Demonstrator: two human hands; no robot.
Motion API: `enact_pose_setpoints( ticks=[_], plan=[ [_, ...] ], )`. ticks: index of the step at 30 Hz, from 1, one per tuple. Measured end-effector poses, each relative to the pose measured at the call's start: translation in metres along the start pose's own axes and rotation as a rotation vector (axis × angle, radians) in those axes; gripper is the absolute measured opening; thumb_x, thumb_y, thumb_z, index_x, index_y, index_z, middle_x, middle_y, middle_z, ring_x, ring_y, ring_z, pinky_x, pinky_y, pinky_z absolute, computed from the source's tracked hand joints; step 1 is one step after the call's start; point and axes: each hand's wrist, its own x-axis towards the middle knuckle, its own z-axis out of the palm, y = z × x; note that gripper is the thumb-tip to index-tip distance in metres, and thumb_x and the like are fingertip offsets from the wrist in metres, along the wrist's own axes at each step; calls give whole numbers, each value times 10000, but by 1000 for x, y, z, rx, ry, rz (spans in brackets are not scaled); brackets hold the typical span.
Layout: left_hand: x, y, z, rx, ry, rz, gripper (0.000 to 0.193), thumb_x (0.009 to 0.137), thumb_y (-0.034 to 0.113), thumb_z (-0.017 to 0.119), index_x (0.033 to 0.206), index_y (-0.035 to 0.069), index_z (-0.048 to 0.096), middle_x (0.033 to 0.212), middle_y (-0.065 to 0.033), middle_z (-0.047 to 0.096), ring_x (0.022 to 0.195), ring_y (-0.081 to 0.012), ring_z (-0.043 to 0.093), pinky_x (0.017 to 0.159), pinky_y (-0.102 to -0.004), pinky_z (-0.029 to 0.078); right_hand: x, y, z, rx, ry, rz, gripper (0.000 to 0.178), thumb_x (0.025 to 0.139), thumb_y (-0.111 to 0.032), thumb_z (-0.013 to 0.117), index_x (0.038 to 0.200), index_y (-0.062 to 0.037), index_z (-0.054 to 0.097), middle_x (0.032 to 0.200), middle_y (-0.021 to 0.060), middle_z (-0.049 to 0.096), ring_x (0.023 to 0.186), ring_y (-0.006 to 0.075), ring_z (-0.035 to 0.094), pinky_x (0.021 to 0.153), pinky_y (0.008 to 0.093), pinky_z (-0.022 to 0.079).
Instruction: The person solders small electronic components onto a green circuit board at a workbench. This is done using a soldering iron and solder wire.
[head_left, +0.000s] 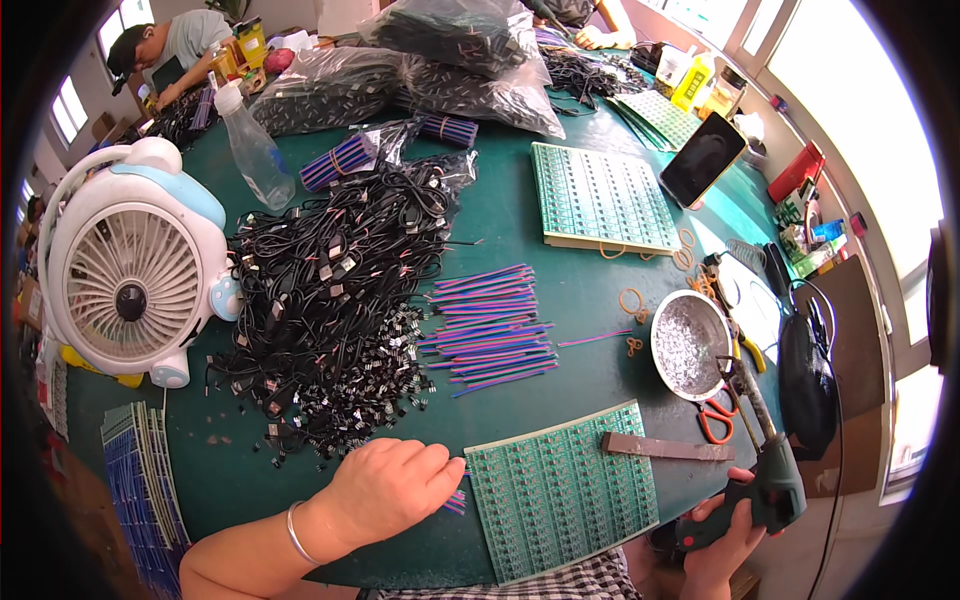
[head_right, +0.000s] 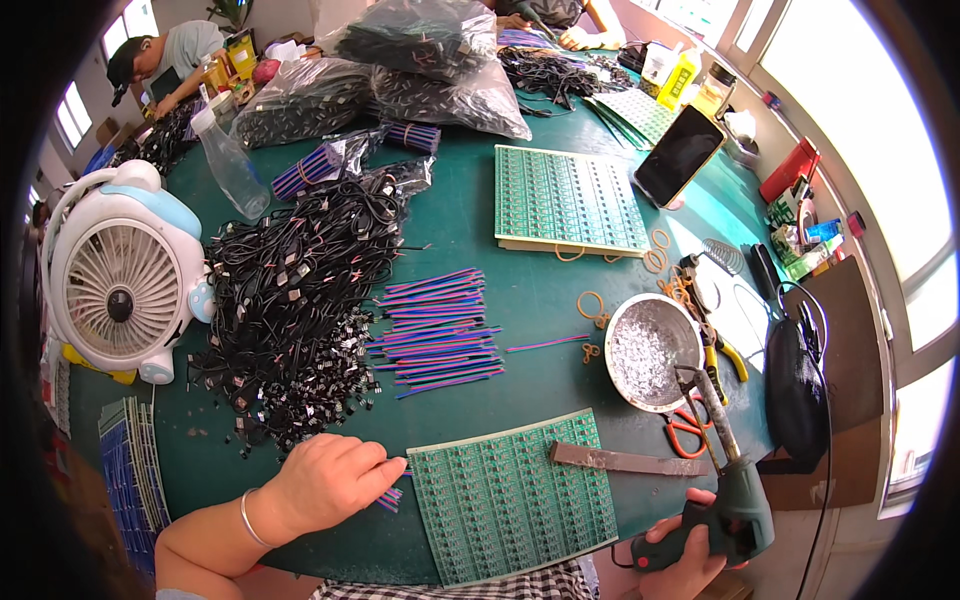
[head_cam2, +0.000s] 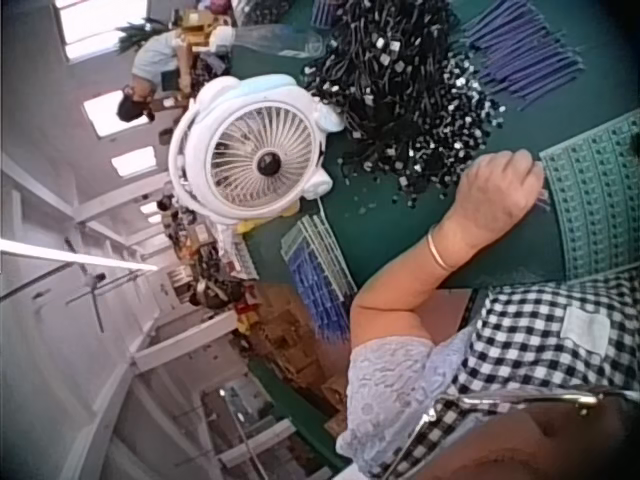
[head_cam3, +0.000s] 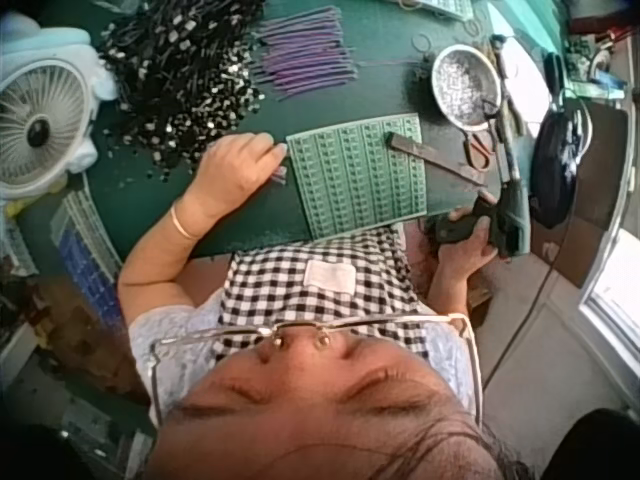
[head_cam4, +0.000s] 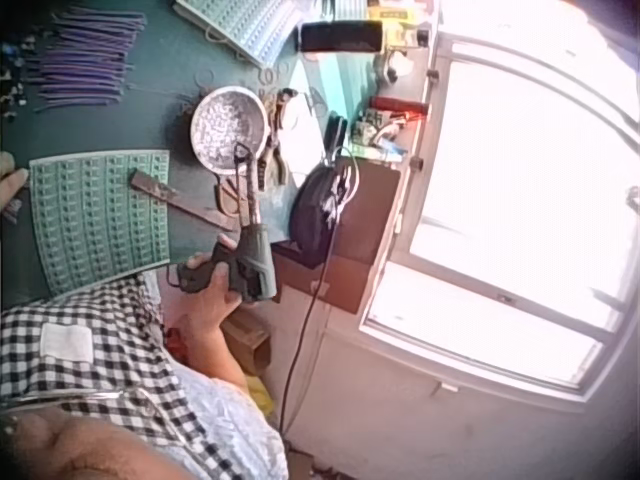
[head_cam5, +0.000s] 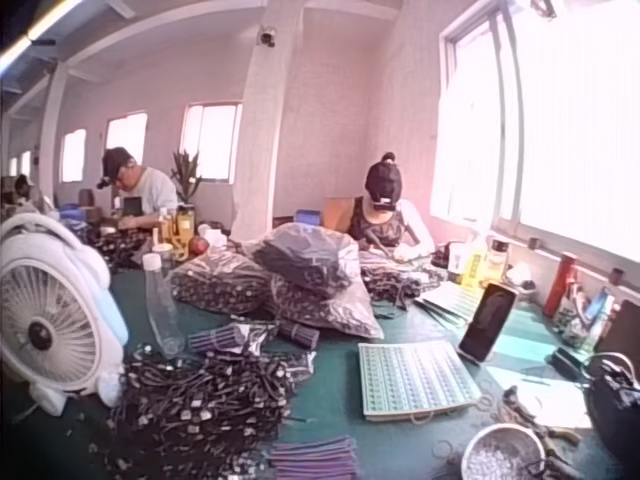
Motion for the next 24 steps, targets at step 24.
enact_pose_setpoints(
  ticks=[24],
  plan=[
    [-25, 41, 7, -1883, 55, -939, 246, 952, 159, 432, 1164, 40, 392, 1019, -165, 603, 797, -161, 612, 678, -307, 523, -33, 6, -2, 72, -513, 185, 311, 867, -164, 572, 1125, 6, 536, 794, 79, 617, 618, 148, 551, 545, 274, 450]
  ],
)
